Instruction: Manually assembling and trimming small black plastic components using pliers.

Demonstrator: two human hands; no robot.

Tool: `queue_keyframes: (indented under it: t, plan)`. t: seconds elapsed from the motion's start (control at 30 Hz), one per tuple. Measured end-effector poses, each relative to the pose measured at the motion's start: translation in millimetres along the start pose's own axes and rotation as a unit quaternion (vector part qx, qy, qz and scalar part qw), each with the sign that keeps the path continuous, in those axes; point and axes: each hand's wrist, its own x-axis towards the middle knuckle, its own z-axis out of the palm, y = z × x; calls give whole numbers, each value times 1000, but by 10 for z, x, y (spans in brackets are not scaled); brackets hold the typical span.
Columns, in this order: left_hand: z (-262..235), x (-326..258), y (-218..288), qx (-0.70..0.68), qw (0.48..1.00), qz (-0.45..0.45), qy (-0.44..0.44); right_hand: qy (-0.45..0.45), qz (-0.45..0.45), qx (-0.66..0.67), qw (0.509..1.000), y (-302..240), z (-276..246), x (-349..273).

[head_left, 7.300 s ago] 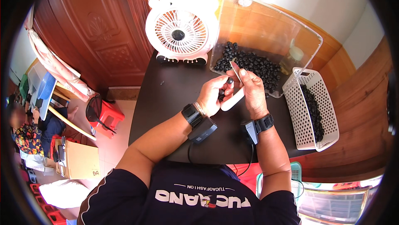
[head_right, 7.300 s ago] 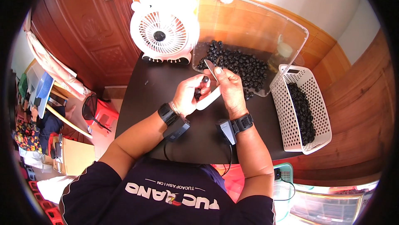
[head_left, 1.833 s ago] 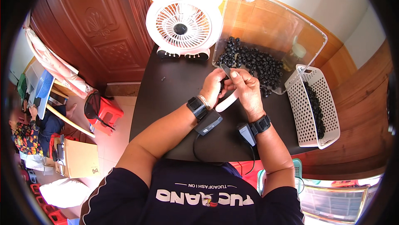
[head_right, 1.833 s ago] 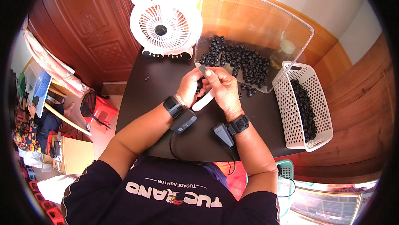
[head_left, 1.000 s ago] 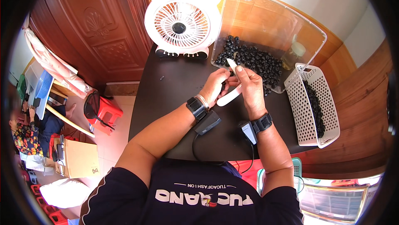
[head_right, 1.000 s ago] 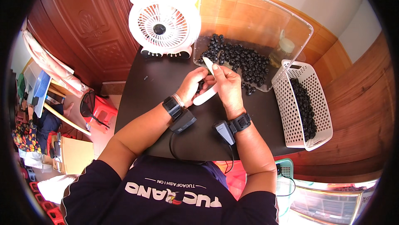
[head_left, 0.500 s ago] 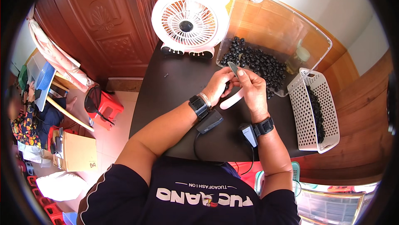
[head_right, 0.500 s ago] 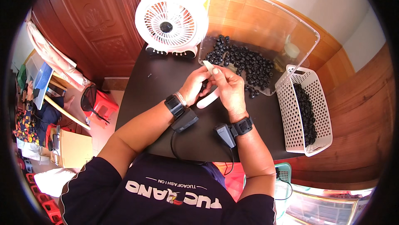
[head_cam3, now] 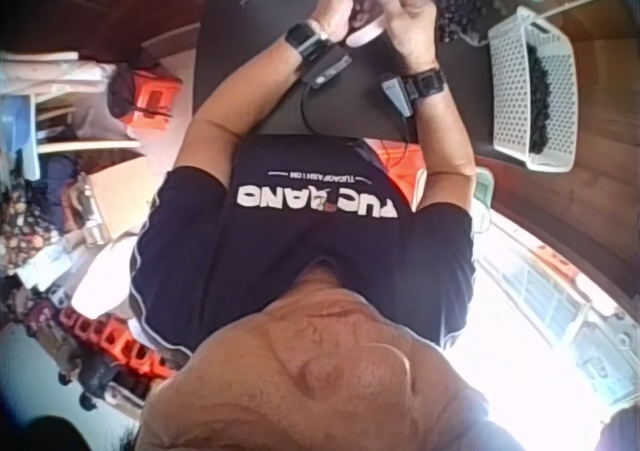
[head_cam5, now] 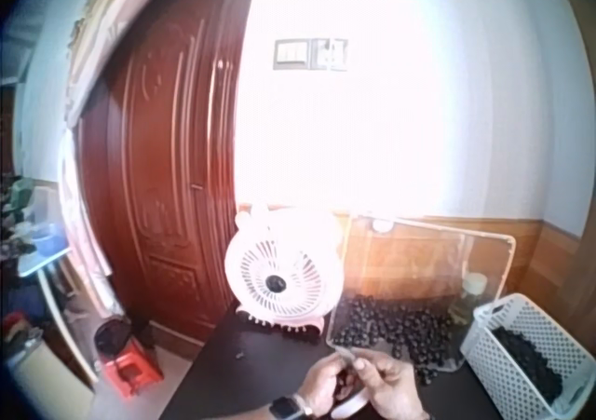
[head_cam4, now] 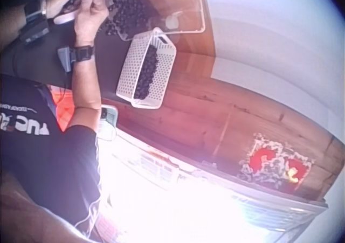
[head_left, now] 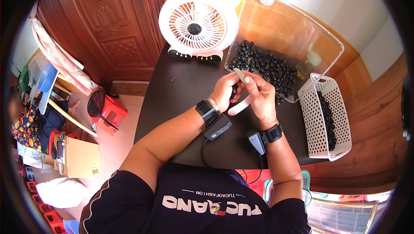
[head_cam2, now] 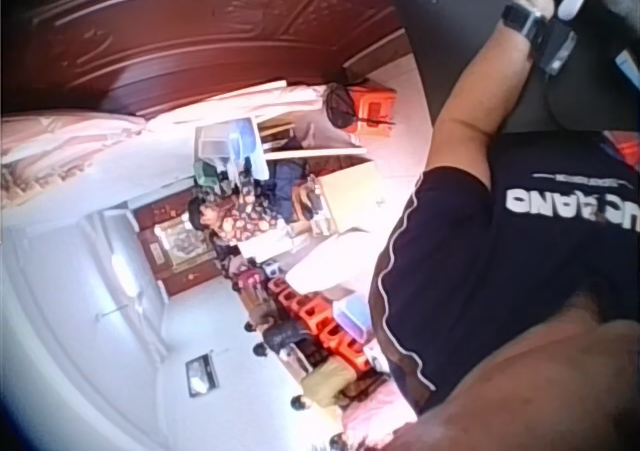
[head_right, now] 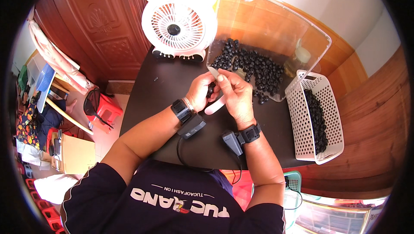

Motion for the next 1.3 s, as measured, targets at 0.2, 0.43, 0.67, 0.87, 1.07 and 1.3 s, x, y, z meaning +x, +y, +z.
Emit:
queue_keyframes:
  t: [0.2, 0.43, 0.67, 0.87, 1.07, 1.3]
  plan:
    - [-58, 0, 30, -43, 999, 5, -1, 1, -136, -126, 983, -58, 63, -41]
    - [-56, 11, 78, -52, 998, -11, -31, 33, 4, 7, 999, -28, -104, 20]
    - [22, -38, 106, -61, 993, -14, -100, 12, 45, 183, 982, 33, -74, 56]
    - [25, -50, 106, -65, 987, -30, -145, -45, 71, 230, 970, -106, -47, 23]
    - [39, -49, 80, -72, 985, -27, -151, -46, 102, 255, 960, -93, -46, 21]
    - [67, -65, 61, -81, 986, -24, -143, -50, 106, 235, 965, -20, -65, 31]
